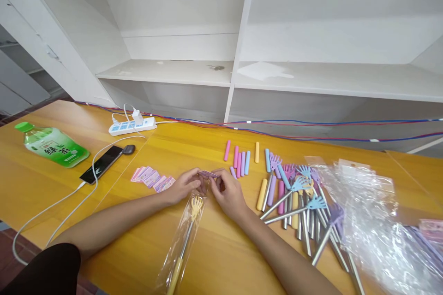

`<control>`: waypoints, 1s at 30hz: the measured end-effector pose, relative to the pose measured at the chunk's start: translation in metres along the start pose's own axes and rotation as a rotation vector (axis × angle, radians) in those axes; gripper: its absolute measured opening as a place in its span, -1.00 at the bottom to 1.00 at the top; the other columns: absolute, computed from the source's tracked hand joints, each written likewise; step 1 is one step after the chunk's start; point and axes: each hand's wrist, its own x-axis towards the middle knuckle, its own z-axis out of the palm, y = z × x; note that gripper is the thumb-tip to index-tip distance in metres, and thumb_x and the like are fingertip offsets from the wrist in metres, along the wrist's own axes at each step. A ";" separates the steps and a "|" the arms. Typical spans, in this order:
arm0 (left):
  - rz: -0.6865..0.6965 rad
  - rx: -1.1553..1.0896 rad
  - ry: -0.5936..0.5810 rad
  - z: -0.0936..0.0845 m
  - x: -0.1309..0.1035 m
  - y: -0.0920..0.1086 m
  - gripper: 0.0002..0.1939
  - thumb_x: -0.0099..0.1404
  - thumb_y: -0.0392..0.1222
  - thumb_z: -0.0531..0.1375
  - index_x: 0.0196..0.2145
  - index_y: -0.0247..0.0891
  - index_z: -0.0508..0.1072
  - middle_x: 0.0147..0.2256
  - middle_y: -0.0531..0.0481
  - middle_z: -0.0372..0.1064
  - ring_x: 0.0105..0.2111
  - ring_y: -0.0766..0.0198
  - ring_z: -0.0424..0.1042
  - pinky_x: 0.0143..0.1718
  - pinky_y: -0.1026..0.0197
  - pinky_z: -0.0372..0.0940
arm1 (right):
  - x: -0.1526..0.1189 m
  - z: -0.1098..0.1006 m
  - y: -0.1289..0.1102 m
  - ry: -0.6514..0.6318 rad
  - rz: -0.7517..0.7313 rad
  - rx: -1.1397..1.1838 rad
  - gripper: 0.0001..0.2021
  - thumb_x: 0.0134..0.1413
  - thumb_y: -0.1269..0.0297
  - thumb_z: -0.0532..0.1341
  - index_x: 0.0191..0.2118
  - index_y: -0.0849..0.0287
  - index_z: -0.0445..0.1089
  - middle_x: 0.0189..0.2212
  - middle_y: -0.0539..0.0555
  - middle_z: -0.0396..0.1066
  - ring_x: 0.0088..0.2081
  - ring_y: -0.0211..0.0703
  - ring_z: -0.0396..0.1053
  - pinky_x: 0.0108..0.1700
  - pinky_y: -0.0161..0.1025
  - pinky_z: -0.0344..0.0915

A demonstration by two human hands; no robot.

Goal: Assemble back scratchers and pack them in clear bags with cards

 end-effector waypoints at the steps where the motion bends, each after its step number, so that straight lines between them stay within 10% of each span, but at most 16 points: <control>1: -0.004 0.029 0.017 0.001 -0.001 0.000 -0.62 0.35 0.06 0.29 -0.08 -0.31 0.45 -0.30 -0.07 0.48 -0.33 0.22 0.52 -0.26 0.19 0.43 | 0.000 0.000 -0.001 -0.017 0.007 0.016 -0.87 0.40 0.21 0.17 -0.11 0.11 0.42 -0.38 0.02 0.42 -0.45 -0.23 0.29 -0.40 -0.24 0.23; 7: -0.089 -0.031 0.151 0.005 -0.001 0.004 -0.52 0.30 0.24 0.31 -0.27 -0.27 0.36 -0.44 -0.04 0.51 -0.45 0.20 0.57 -0.35 0.20 0.47 | 0.005 -0.006 -0.007 0.060 0.002 0.030 -0.80 0.45 0.18 0.12 -0.18 0.11 0.43 -0.17 0.13 0.41 -0.14 -0.09 0.38 -0.15 -0.16 0.31; 30: -0.122 -0.379 0.258 0.000 0.009 -0.002 -0.48 0.13 0.11 0.49 -0.27 -0.31 0.35 -0.27 -0.20 0.59 -0.30 0.08 0.65 -0.16 0.02 0.56 | 0.004 0.002 0.007 0.009 -0.002 -0.064 -0.82 0.43 0.20 0.14 0.01 0.06 0.44 -0.22 0.09 0.48 -0.23 -0.10 0.45 -0.17 -0.12 0.42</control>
